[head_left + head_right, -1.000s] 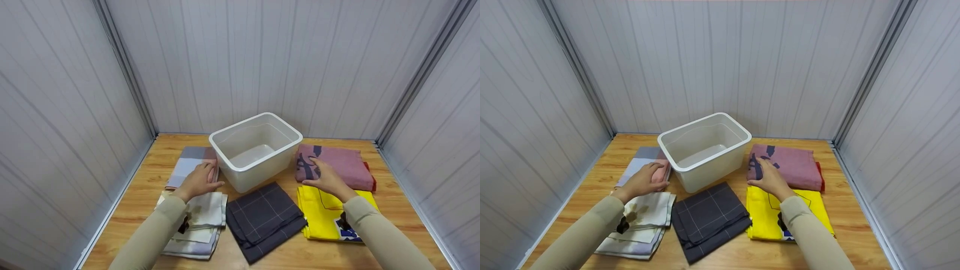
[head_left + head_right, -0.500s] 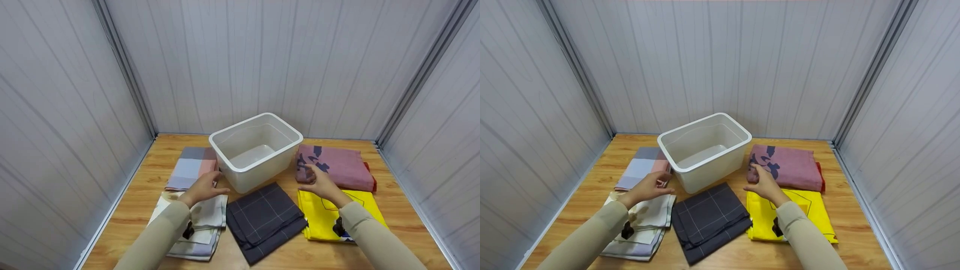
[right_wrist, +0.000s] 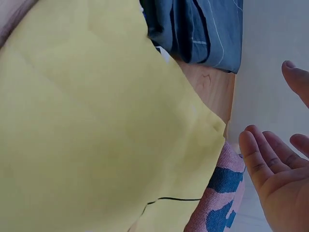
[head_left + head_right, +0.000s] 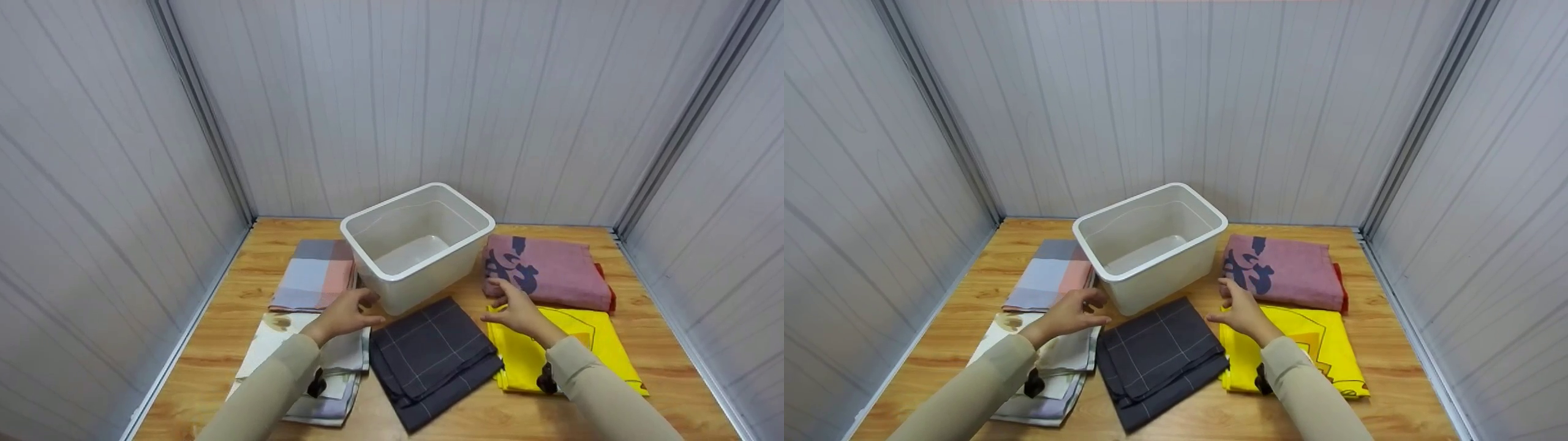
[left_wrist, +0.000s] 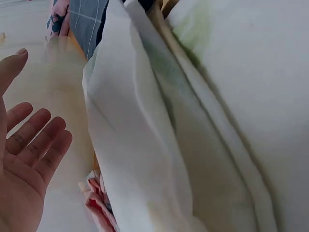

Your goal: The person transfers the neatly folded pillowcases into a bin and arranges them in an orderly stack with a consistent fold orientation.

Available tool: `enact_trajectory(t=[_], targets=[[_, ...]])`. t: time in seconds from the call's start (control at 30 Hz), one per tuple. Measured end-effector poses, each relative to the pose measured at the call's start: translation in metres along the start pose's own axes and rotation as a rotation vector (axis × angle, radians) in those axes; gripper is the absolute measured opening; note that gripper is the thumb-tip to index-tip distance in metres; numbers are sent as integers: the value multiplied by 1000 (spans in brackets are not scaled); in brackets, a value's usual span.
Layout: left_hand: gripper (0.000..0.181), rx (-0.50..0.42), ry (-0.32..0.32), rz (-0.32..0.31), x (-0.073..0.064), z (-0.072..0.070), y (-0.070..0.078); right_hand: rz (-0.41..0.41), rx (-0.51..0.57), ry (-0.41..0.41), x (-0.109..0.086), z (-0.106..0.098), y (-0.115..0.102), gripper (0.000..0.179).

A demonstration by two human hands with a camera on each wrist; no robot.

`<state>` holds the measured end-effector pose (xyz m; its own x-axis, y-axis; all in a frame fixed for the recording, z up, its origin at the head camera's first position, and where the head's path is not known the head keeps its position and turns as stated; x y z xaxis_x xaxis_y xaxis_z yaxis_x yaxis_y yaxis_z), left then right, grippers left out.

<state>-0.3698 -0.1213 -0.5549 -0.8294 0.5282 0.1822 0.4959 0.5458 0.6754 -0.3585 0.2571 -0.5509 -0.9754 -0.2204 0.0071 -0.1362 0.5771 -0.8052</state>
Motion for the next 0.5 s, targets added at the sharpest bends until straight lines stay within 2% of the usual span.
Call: enact_trajectory(t=[0.3,0.5], targets=[[60,25,-57,-2,3,21,1,-23,47,-34,-4,14,6,77],[60,57,-91,-7,3,29,0,-13,50,-67,-7,23,9,76]])
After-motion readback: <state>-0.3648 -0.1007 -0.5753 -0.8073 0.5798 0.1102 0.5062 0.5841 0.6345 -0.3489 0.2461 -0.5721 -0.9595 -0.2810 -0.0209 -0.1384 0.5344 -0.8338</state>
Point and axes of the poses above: each hand's wrist, its own x-axis towards the middle knuckle, its own z-axis out of the palm, y = z × x, the point moved 3 cm from there along x, towards the middle knuckle, and after that the axes turned 2 degrees about x, right-handed, at the moved point
